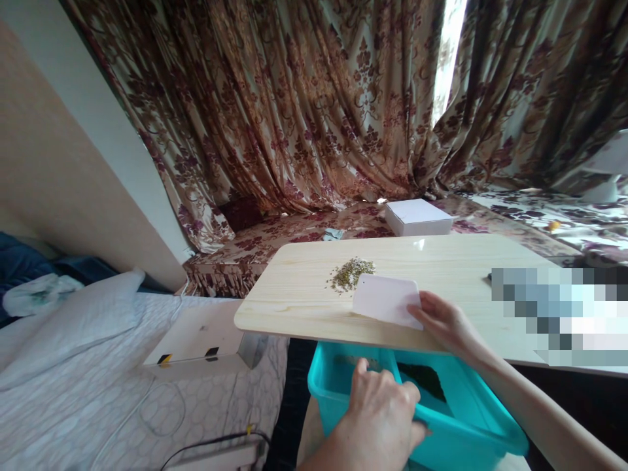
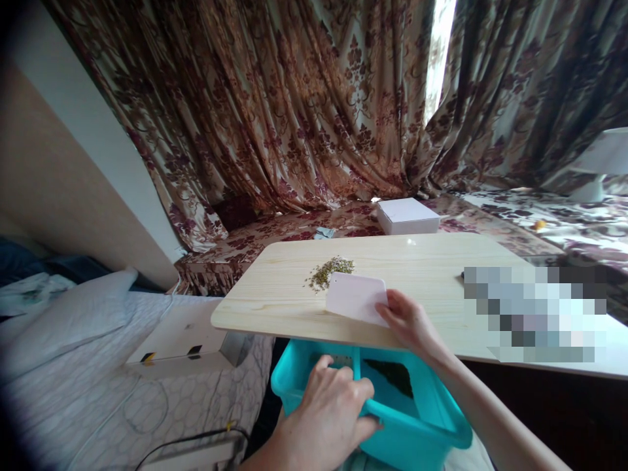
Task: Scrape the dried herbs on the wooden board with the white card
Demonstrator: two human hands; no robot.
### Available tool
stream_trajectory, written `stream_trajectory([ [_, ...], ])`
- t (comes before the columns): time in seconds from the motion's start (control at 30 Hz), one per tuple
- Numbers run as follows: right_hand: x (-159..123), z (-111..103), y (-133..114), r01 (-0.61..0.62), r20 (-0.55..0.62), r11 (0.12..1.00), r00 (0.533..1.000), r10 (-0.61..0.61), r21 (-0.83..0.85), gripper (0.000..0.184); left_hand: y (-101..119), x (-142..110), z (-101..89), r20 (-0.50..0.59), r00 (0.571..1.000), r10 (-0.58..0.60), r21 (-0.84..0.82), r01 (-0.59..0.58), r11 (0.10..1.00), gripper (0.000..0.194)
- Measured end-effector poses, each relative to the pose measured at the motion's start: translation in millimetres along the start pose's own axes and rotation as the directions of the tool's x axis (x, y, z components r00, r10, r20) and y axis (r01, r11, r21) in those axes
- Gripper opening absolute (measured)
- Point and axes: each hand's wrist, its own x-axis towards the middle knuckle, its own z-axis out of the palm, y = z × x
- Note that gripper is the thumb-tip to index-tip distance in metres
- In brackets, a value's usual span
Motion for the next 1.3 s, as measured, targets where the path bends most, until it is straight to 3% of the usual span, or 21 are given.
stream_trajectory([
  [0.13,-15.8,8.8,-13.1,-0.030,0.166,0.999,0.986,0.025,0.025,0.035,2.2,0.7,-1.1,0.008,1.000,-0.013,0.017,0.012,1.000,0.026],
  [0.23,-20.3,9.9,-18.3,-0.024,0.192,0.999,0.981,0.017,0.033,0.034,3.4,1.3,-4.5,0.038,0.999,-0.038,0.026,0.037,0.999,0.024],
  [0.37,-14.7,0.3,-14.5,0.013,0.108,0.999,0.994,-0.016,0.034,0.036,3.6,0.2,-9.6,0.077,0.995,-0.069,0.015,0.068,0.998,0.021],
  [0.5,-0.1,-18.7,-3.2,0.022,-0.086,0.999,0.996,-0.019,0.026,0.038,-3.0,-8.5,-11.9,0.125,0.984,-0.125,-0.006,0.127,0.992,0.020],
  [0.63,18.6,-26.4,2.0,0.063,-0.178,0.997,0.982,-0.055,0.039,0.034,-17.9,-25.4,-13.1,0.086,0.983,-0.159,-0.036,0.163,0.986,0.016],
  [0.77,35.2,-8.0,-2.5,0.090,-0.164,0.994,0.983,-0.079,0.063,0.026,-35.8,-41.3,-10.6,0.067,0.973,-0.221,-0.046,0.224,0.974,0.012],
  [0.93,51.6,17.7,5.0,0.127,-0.183,0.990,0.976,-0.114,0.059,0.023,-61.5,-53.5,3.2,-0.042,0.958,-0.283,-0.048,0.281,0.959,0.010],
  [1.1,59.0,23.5,17.5,0.140,-0.161,0.990,0.978,-0.135,0.017,0.020,-79.7,-58.7,10.3,-0.112,0.961,-0.253,-0.069,0.247,0.967,0.008],
  [1.3,61.5,30.3,16.2,0.175,-0.133,0.984,0.975,-0.178,-0.033,0.020,-87.1,-62.9,3.9,-0.110,0.968,-0.228,-0.062,0.222,0.973,0.004],
])
